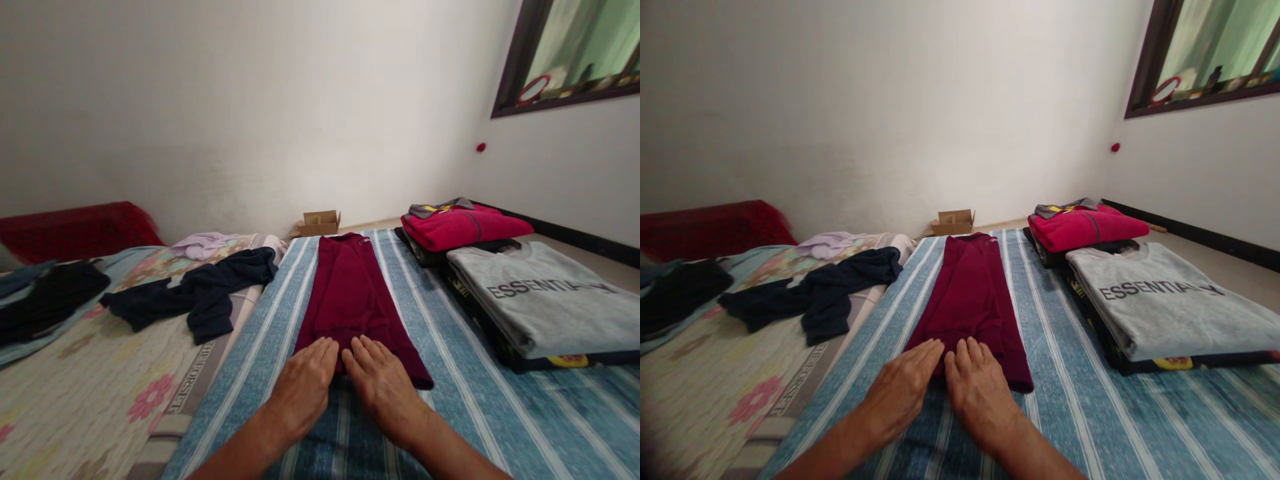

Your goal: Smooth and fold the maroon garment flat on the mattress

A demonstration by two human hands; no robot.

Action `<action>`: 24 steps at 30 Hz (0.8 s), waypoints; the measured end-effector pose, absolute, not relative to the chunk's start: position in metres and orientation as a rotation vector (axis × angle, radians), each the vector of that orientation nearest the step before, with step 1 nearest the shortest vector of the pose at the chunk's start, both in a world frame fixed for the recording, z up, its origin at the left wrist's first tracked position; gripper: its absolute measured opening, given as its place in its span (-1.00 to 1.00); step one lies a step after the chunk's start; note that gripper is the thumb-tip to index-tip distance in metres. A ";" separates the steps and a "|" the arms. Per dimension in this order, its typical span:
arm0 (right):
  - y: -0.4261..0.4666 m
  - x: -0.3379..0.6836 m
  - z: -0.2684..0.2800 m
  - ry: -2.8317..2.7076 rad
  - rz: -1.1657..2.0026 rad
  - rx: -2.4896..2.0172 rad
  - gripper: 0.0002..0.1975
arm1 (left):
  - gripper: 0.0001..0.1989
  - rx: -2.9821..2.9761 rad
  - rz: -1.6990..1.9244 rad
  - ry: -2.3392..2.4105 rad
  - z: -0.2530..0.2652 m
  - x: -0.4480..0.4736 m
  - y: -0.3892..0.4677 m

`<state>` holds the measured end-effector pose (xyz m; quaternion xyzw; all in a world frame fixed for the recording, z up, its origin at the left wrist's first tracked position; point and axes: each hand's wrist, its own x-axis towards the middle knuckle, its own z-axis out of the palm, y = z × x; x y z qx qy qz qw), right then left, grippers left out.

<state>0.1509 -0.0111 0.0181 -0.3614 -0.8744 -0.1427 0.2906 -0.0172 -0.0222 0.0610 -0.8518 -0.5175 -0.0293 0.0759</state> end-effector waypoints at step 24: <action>-0.058 0.170 0.016 -1.910 -0.594 -0.984 -0.61 | -0.67 -2.913 0.398 -1.724 0.119 0.013 -0.048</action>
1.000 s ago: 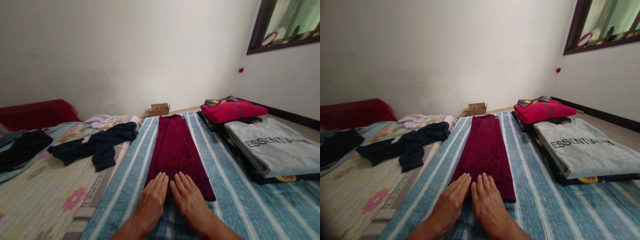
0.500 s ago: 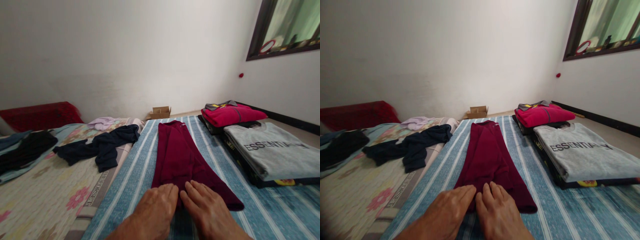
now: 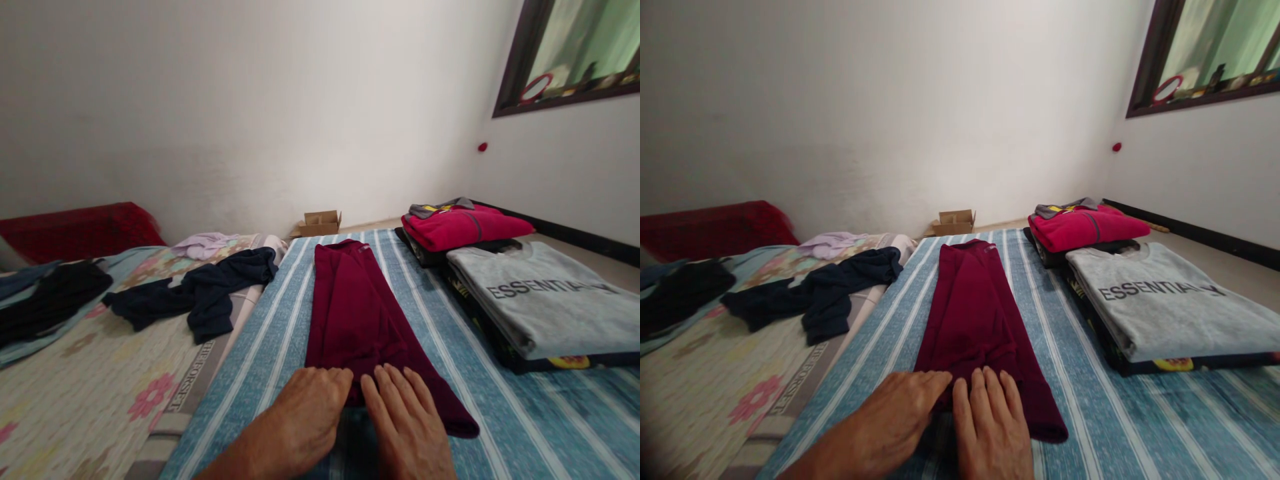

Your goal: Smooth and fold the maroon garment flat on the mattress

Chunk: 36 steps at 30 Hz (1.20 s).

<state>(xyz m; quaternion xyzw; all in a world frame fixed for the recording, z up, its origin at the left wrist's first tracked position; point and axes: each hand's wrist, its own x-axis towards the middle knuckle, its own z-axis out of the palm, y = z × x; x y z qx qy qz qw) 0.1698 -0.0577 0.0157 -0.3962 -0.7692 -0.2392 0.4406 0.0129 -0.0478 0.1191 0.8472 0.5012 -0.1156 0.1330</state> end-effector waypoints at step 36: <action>-0.017 0.175 0.041 -2.441 -0.541 -0.644 -0.62 | -0.81 2.455 -0.333 1.321 0.135 0.003 -0.024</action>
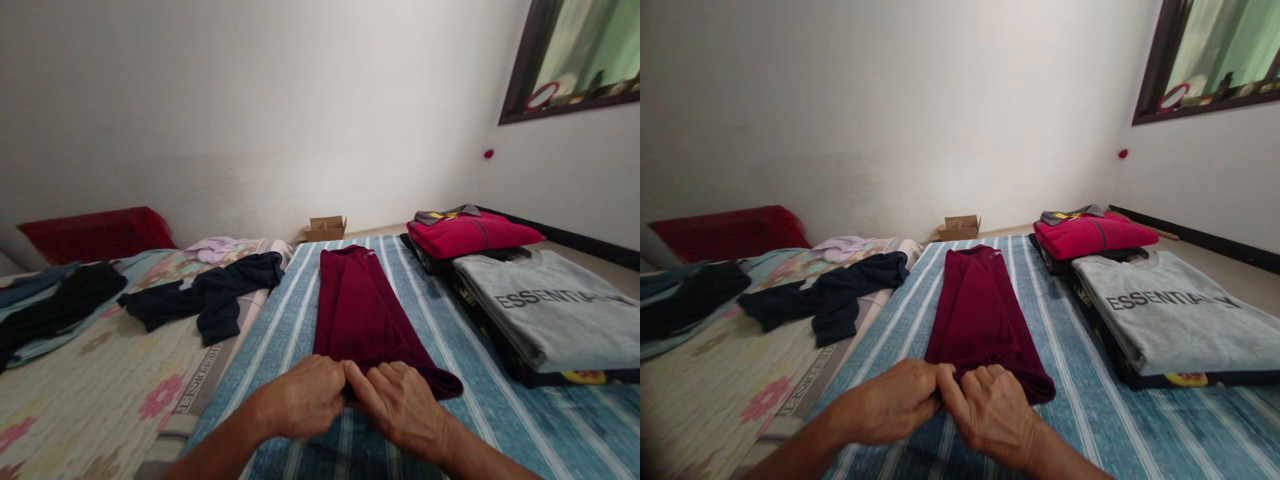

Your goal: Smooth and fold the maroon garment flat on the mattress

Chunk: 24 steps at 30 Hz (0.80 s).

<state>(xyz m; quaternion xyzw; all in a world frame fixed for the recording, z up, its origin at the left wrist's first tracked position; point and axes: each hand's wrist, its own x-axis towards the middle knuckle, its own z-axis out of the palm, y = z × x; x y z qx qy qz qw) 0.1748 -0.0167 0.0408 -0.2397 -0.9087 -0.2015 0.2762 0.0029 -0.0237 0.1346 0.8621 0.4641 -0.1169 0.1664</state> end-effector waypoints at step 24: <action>-0.033 0.189 0.079 -2.403 -0.557 -0.553 -0.78 | -0.62 2.286 0.501 1.168 0.100 -0.001 0.081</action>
